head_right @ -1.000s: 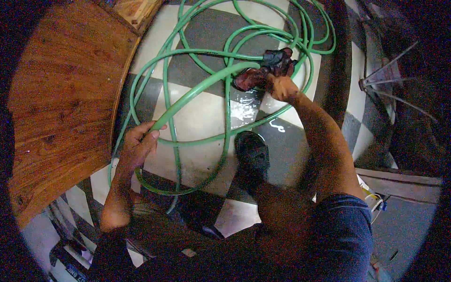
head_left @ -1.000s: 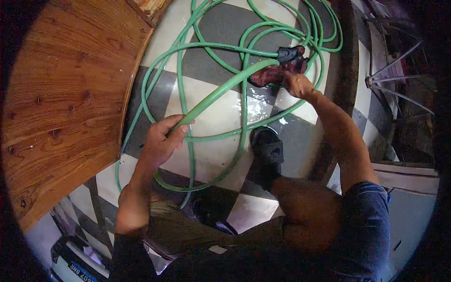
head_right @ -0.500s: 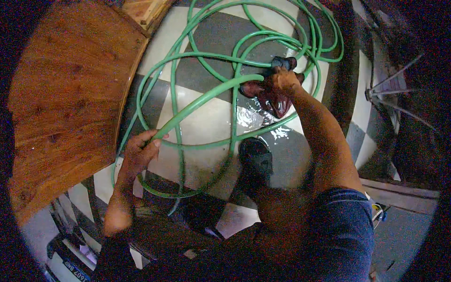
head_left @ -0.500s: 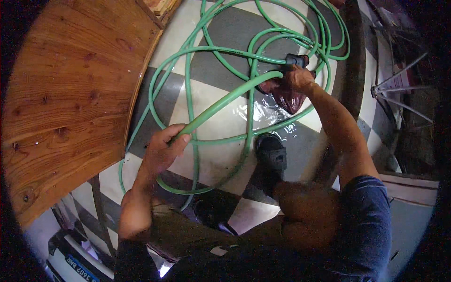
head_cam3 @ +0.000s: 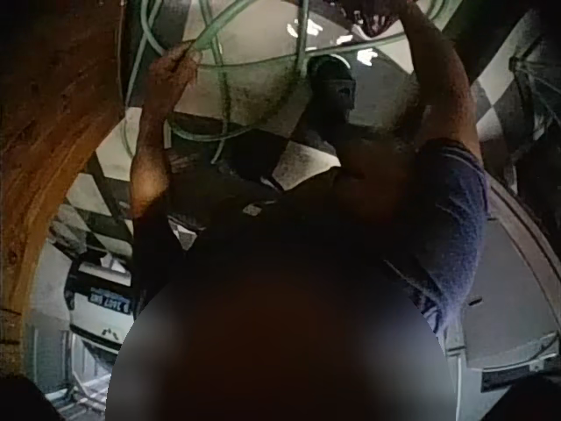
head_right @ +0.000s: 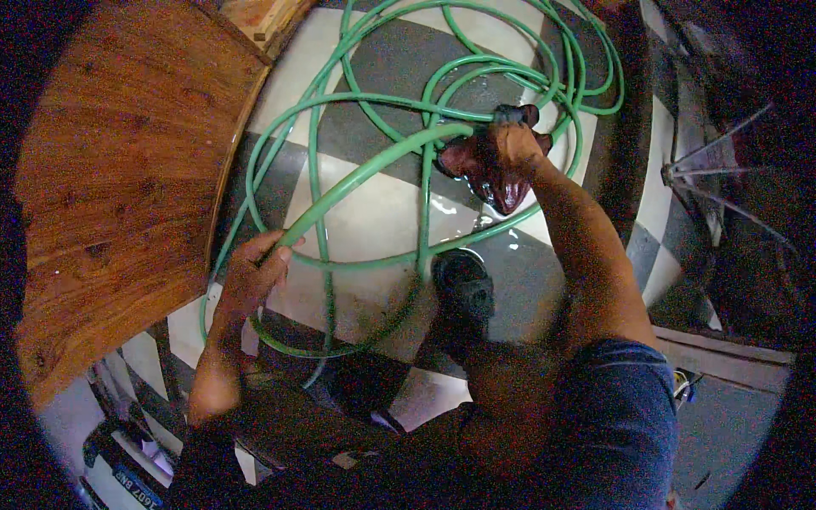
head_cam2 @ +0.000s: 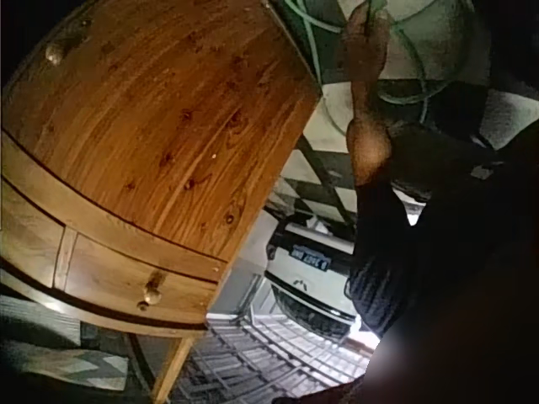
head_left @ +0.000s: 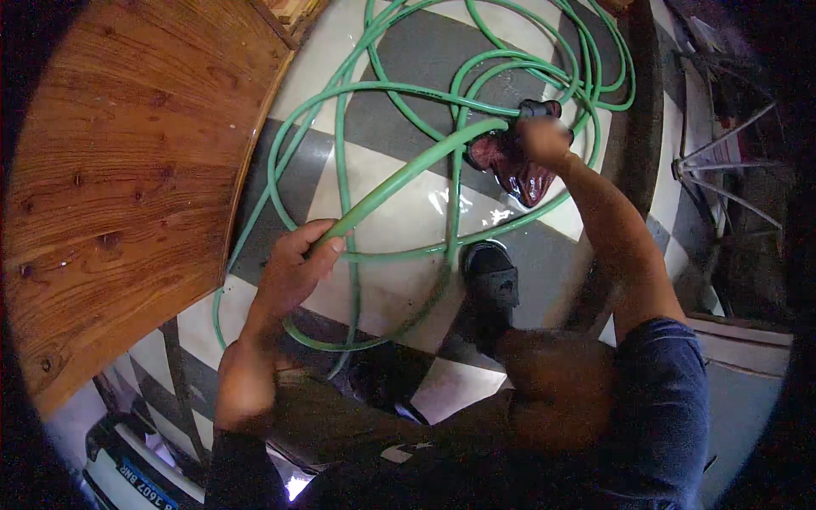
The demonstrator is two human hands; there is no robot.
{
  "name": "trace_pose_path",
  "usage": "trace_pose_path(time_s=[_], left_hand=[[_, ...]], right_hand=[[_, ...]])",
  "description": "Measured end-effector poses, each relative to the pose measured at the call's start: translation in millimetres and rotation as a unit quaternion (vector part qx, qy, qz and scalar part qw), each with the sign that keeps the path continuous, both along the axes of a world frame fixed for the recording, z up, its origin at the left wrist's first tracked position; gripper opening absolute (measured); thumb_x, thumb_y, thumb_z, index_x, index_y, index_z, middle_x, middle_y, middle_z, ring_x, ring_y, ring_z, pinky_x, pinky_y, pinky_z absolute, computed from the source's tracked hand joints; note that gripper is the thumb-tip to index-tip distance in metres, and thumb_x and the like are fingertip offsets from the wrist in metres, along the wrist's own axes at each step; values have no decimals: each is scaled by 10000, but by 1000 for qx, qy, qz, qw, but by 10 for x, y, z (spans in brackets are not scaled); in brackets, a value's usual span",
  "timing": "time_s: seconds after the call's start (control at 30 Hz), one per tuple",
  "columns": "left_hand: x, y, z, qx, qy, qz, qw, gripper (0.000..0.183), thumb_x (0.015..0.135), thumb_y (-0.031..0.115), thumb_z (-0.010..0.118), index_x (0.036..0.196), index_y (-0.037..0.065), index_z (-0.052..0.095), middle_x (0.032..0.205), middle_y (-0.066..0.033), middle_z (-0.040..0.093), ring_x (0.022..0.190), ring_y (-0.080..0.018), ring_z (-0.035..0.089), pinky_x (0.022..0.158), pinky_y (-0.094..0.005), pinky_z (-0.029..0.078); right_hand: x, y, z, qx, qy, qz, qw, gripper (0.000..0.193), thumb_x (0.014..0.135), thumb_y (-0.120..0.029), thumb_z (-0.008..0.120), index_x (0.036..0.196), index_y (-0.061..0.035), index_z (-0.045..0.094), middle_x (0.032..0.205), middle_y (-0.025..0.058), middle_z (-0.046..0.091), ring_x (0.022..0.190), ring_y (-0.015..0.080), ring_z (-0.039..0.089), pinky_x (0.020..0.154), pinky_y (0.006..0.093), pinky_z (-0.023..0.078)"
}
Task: The person is washing and rinsing a cloth rag using a water hose on a tiled floor.
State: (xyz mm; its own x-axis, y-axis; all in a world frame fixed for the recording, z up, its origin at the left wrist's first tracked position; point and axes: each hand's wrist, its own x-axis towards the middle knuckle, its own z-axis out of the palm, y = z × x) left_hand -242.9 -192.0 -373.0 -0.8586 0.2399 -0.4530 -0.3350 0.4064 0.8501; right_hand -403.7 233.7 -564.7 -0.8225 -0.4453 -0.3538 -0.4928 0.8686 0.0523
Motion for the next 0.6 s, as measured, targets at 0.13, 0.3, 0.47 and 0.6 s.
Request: trace_pose_path(time_s=[0.13,0.3,0.47,0.6], left_hand=[[-37,48,-16,29,-26,-7,999,224,800,167,516,960,20,566,642,6,499,515,-60,437,479,-213,366],[-26,72,-111,36,-13,-32,999,216,797,159,517,953,19,570,621,5,490,501,-54,431,459,-206,357],[-16,135,-76,61,11,-52,997,215,797,158,515,952,20,572,608,3,490,494,-55,431,447,-204,347],[-14,112,-70,62,1,-36,997,222,803,162,509,960,17,569,628,0,497,493,-55,427,447,-203,346]], right_hand=[[170,-29,16,-134,-56,-109,983,240,739,-175,461,931,-38,505,788,157,577,654,341,562,574,415,448],[268,1,-265,-218,-12,50,975,281,737,-176,456,969,-30,514,833,192,573,700,350,559,569,406,445],[270,58,-38,-323,122,-18,938,335,780,-251,457,990,8,484,750,135,528,730,303,512,679,390,411],[340,-318,512,-470,3,-386,793,384,835,-364,422,890,-1,538,864,95,570,753,195,525,665,316,422]])
